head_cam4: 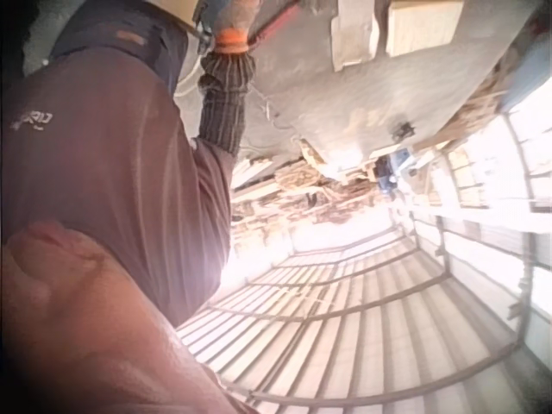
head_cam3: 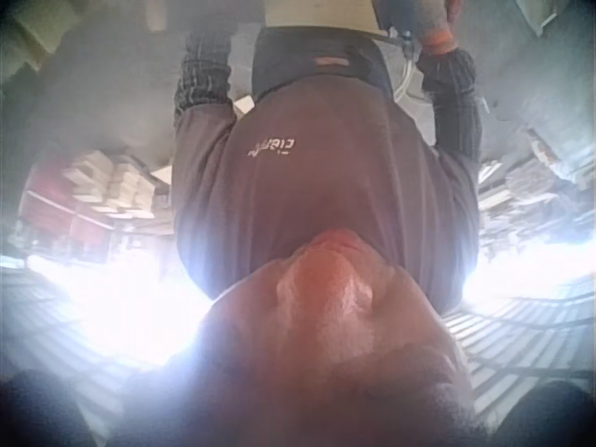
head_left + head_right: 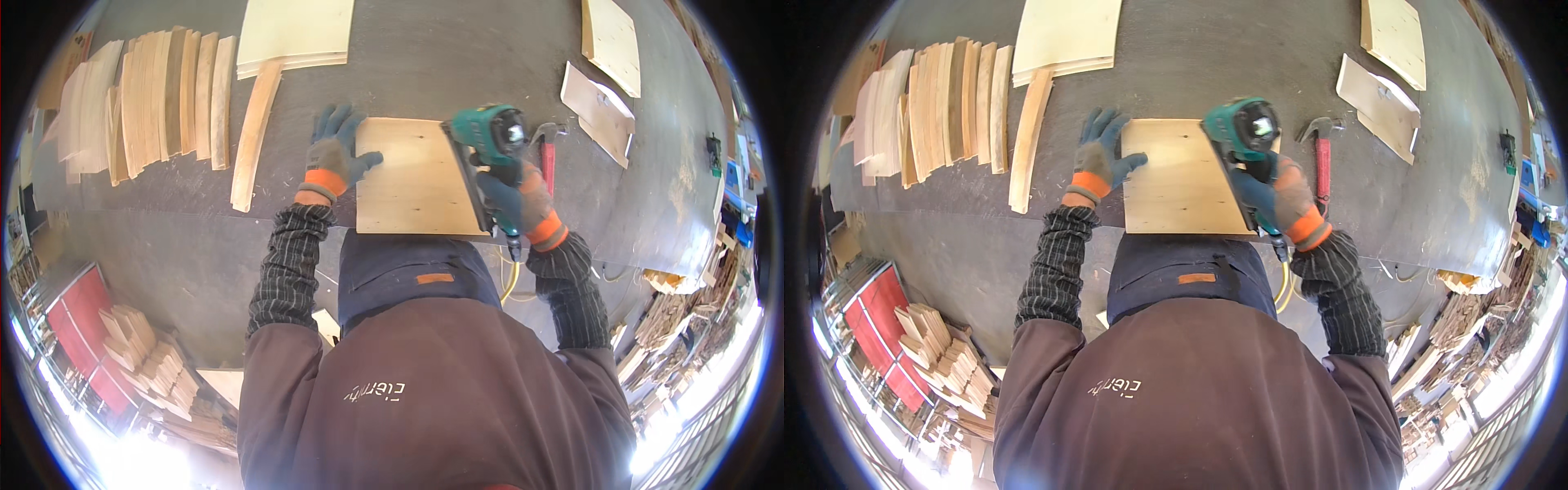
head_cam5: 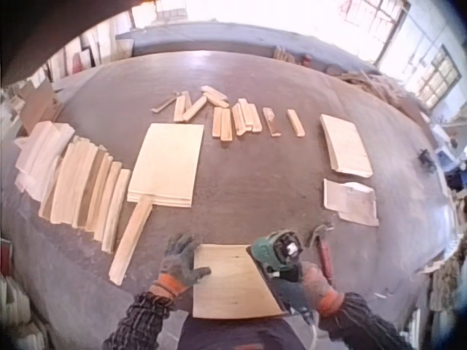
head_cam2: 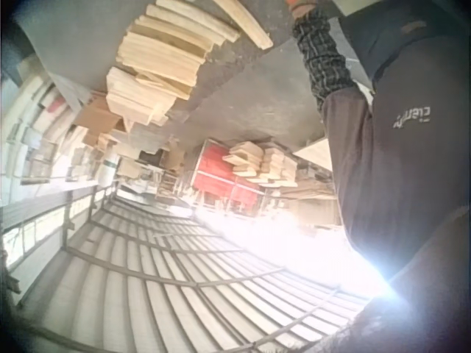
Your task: Using a pneumatic nail gun to attach thin wood strips to a larger wood panel.
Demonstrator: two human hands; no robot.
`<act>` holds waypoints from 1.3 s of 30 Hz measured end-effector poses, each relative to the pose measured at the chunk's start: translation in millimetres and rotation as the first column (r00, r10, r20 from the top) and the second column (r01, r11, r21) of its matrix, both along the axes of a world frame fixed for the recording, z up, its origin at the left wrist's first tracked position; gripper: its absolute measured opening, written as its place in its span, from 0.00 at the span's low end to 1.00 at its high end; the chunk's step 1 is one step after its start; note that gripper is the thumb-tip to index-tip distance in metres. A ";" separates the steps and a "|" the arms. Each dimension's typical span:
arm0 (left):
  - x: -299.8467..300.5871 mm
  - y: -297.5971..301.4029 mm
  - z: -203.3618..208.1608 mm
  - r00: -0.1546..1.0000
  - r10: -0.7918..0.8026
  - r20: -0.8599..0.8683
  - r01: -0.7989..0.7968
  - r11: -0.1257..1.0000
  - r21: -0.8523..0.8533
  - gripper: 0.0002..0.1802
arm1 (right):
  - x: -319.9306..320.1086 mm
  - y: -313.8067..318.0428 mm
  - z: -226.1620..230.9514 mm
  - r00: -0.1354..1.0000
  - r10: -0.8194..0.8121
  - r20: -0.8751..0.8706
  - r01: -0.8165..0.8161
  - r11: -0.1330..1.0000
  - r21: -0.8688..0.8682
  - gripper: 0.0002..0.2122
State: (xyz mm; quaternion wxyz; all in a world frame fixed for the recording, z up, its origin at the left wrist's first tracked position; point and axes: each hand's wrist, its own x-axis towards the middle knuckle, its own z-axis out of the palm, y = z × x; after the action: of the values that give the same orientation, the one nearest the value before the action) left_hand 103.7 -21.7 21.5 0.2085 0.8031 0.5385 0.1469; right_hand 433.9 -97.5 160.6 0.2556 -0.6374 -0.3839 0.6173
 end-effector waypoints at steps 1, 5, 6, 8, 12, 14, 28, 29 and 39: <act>-5.3 1.3 1.3 1.000 0.014 -0.004 -0.014 1.000 0.004 0.40 | -14.7 11.1 -1.1 0.997 0.071 0.043 -0.070 0.997 -0.038 0.14; -4.8 9.8 -0.3 1.000 -0.007 0.002 0.008 0.990 -0.140 0.49 | -62.6 38.5 -27.1 0.970 0.229 0.082 -0.223 0.972 -0.070 0.15; -3.9 11.7 1.4 1.000 -0.009 -0.014 0.006 0.982 -0.190 0.50 | -71.8 43.3 -30.1 0.963 0.254 0.096 -0.250 0.967 -0.048 0.16; -2.8 15.5 4.5 1.000 -0.009 -0.023 0.003 0.976 -0.218 0.51 | -87.3 51.8 -34.5 0.947 0.299 0.118 -0.296 0.954 -0.047 0.18; -0.8 15.5 4.5 0.998 0.013 -0.056 -0.028 0.964 -0.265 0.52 | -99.9 55.3 -42.9 0.928 0.328 0.177 -0.327 0.944 -0.035 0.17; -1.5 15.8 4.8 0.999 0.015 -0.048 -0.028 0.960 -0.278 0.52 | -100.2 55.4 -43.0 0.913 0.354 0.202 -0.352 0.935 -0.046 0.17; 0.0 18.8 2.9 1.000 0.000 -0.004 -0.001 0.960 -0.281 0.46 | -36.8 25.2 -45.0 0.967 0.199 0.160 -0.195 0.980 -0.041 0.15; 1.0 18.6 3.5 1.000 0.002 -0.011 -0.005 0.958 -0.286 0.46 | -32.2 23.3 -40.9 0.969 0.180 0.170 -0.174 0.983 -0.050 0.15; 2.8 21.2 1.4 0.998 -0.025 -0.049 0.010 0.959 -0.282 0.48 | 29.9 -6.3 -37.4 0.976 0.057 0.210 -0.051 0.998 -0.032 0.11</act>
State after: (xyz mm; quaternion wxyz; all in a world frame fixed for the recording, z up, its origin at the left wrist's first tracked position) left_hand 106.6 -0.5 22.8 0.3077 0.7736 0.5520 0.0462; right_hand 463.8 -103.8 123.2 0.1882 -0.6919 -0.4178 0.5580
